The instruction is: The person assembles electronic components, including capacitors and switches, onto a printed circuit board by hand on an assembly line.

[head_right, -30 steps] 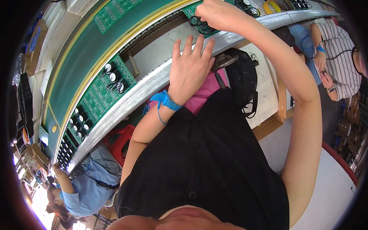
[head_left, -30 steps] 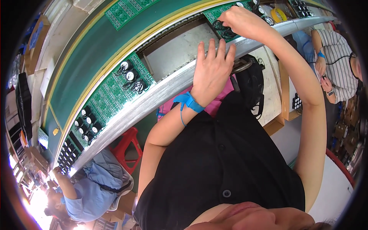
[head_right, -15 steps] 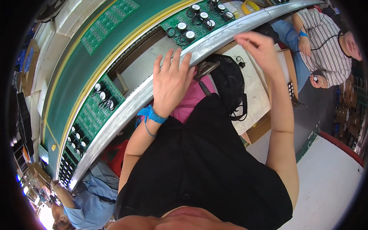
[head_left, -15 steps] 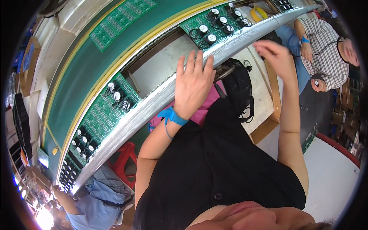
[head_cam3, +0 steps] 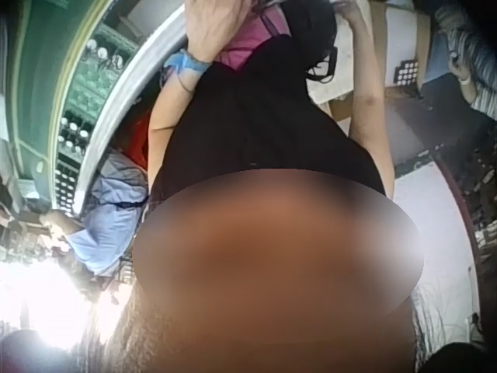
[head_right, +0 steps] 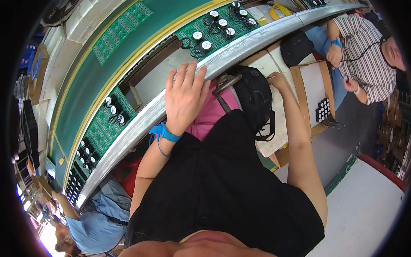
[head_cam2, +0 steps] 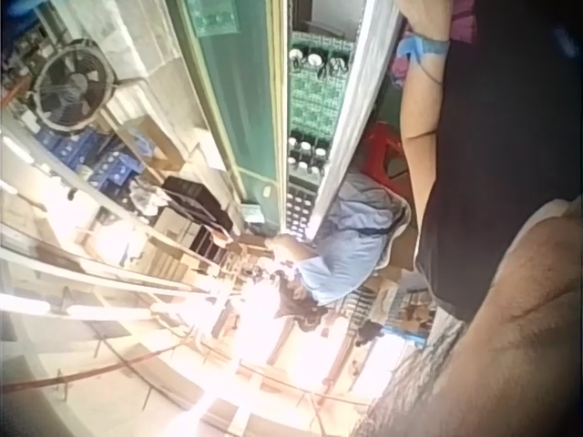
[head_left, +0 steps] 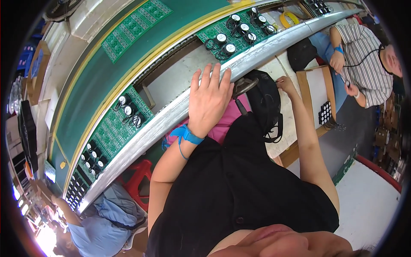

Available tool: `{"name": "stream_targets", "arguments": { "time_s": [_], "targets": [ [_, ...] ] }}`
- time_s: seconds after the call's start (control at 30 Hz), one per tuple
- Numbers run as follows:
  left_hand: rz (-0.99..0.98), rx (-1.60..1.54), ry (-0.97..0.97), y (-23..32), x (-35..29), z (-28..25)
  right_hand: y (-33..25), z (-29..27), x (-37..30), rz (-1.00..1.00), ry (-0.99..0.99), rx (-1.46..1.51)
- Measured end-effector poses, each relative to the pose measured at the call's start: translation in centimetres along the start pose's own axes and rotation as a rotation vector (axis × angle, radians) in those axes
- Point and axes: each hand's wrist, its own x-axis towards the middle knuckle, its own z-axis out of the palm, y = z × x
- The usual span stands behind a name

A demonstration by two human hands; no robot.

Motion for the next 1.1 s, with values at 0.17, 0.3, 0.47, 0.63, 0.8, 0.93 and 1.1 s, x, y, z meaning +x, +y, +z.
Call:
{"name": "stream_targets", "arguments": {
  "time_s": [0.17,0.3,0.47,0.63,0.8,0.93,1.1],
  "targets": [
    [0.003,-0.005,0.003,-0.1,-0.2,0.0,-1.1,-0.5,-2.9,0.05,0.009,0.2],
    [0.04,-0.039,0.006,0.1,0.2,0.3,0.6,-4.6,-4.1,0.134,0.016,0.91],
    [0.014,-0.016,0.014,-0.4,-0.2,0.1,-14.3,-10.5,-10.9,-0.172,-0.208,1.096],
    [0.013,-0.046,0.058,-1.1,-1.1,-0.9,-26.9,-11.2,-15.0,-0.452,-0.614,1.0],
    [0.146,-0.322,0.347,-1.7,-6.2,-7.4,-34.1,-8.9,-14.0,-0.752,-0.604,0.592],
    [-0.203,-0.003,0.358,-5.6,-14.3,-12.6,-38.4,-7.0,-12.2,-0.67,-0.428,0.341],
    [-0.624,0.386,0.287,-9.1,-20.7,-15.4,-40.1,-5.2,-8.9,-0.677,-0.236,0.128]
  ]
}}
